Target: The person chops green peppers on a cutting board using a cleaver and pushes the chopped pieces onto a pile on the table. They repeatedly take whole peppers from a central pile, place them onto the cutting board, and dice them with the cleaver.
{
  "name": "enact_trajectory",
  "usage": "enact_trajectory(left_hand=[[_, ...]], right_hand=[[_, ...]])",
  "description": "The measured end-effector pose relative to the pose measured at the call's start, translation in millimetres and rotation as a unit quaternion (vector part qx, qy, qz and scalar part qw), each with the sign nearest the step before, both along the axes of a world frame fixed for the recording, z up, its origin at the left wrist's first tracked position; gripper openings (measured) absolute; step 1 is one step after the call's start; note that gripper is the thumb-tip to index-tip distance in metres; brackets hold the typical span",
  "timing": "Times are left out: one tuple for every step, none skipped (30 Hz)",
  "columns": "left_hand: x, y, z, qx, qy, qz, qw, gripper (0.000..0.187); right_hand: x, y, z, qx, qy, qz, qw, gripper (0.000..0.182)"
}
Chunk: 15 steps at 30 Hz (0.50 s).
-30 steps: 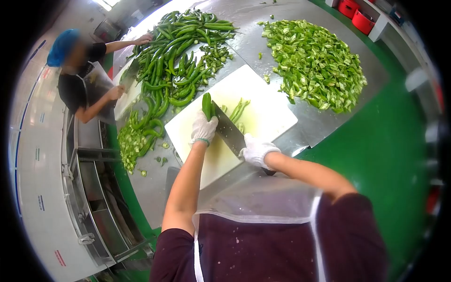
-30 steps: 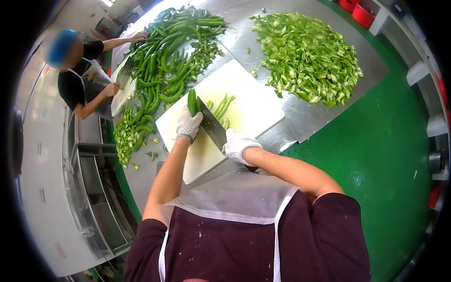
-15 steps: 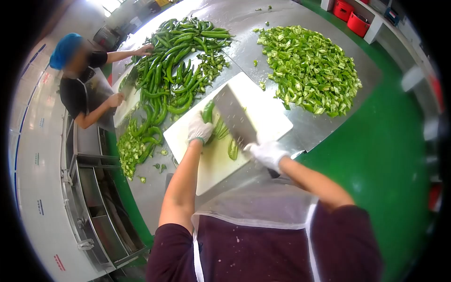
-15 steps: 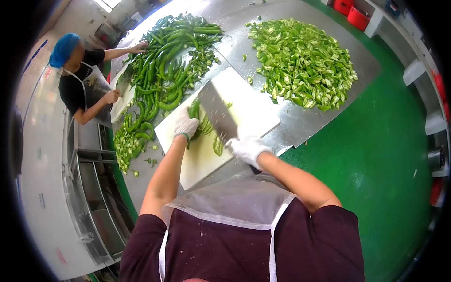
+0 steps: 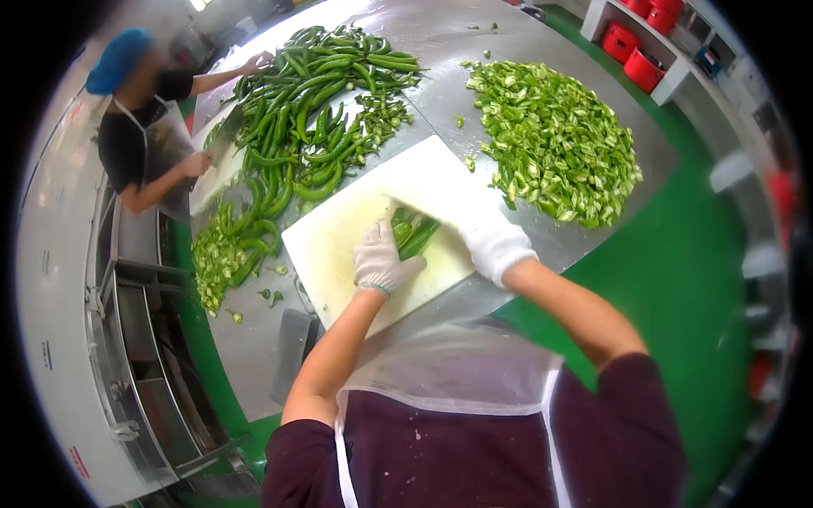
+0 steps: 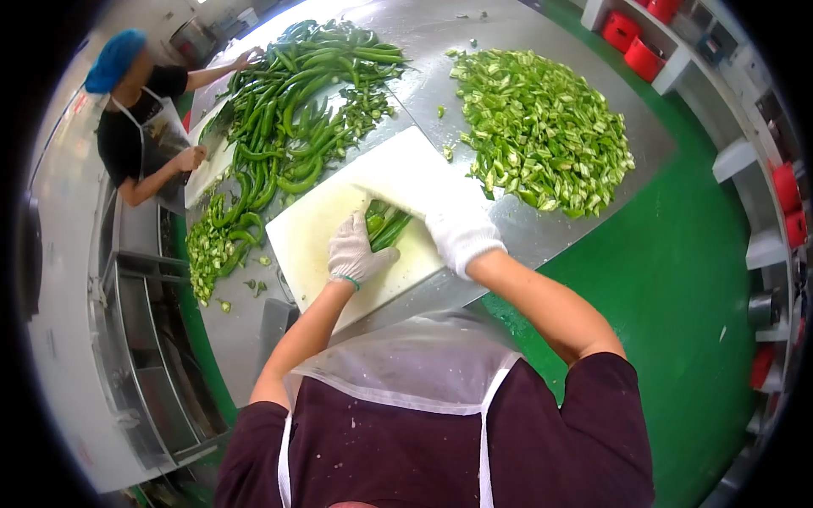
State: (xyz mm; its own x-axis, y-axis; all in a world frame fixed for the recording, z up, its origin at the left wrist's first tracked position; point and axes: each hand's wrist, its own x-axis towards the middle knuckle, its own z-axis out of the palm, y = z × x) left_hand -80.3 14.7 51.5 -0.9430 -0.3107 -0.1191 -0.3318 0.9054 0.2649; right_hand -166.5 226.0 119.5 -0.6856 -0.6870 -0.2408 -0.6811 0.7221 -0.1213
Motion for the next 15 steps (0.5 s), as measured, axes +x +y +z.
enact_trajectory(left_hand=[[5,-7,0,0.017,0.011,-0.021,1.000,0.112],[10,-11,-2,0.034,0.021,-0.043,0.998,0.111],[12,-13,-8,0.020,0.038,-0.053,0.998,0.109],[12,-15,-16,0.006,0.055,-0.062,0.997,0.107],[11,-17,-22,-0.008,0.073,-0.072,0.995,0.105],[8,-16,-20,-0.010,0.066,-0.075,0.995,0.103],[2,-13,-17,-0.012,0.058,-0.079,0.995,0.101],[-1,-11,-13,-0.014,0.051,-0.084,0.995,0.100],[0,-9,-7,-0.005,0.059,-0.078,0.995,0.097],[2,-8,-1,0.005,0.066,-0.073,0.995,0.095],[3,-8,1,0.014,0.073,-0.069,0.995,0.092],[7,-8,-2,-0.003,0.107,-0.076,0.991,0.088],[12,-9,-7,-0.021,0.140,-0.083,0.986,0.084],[16,-9,-13,-0.038,0.172,-0.091,0.980,0.080],[16,-5,-18,-0.043,0.164,-0.084,0.982,0.076]], right_hand=[[5,2,0,-0.001,-0.003,0.008,1.000,0.025],[6,4,-1,-0.003,-0.007,0.015,1.000,0.024],[2,7,-3,-0.003,-0.021,-0.007,1.000,0.024],[-4,9,-7,-0.003,-0.034,-0.029,0.999,0.024],[-9,11,-9,-0.003,-0.045,-0.052,0.998,0.025],[-11,15,-7,-0.012,-0.040,-0.059,0.997,0.025],[-11,20,-5,-0.021,-0.033,-0.068,0.997,0.025],[-10,23,-1,-0.030,-0.027,-0.077,0.996,0.026],[-7,22,15,-0.008,-0.040,-0.071,0.997,0.026],[-4,22,26,0.002,-0.041,-0.060,0.997,0.026],[-1,21,34,0.012,-0.043,-0.051,0.998,0.025],[0,20,37,0.019,-0.047,-0.044,0.998,0.024],[-1,22,34,0.013,-0.040,-0.026,0.999,0.023],[-4,22,31,0.025,-0.043,-0.009,0.999,0.022],[-9,21,29,0.038,-0.046,0.009,0.998,0.022]])
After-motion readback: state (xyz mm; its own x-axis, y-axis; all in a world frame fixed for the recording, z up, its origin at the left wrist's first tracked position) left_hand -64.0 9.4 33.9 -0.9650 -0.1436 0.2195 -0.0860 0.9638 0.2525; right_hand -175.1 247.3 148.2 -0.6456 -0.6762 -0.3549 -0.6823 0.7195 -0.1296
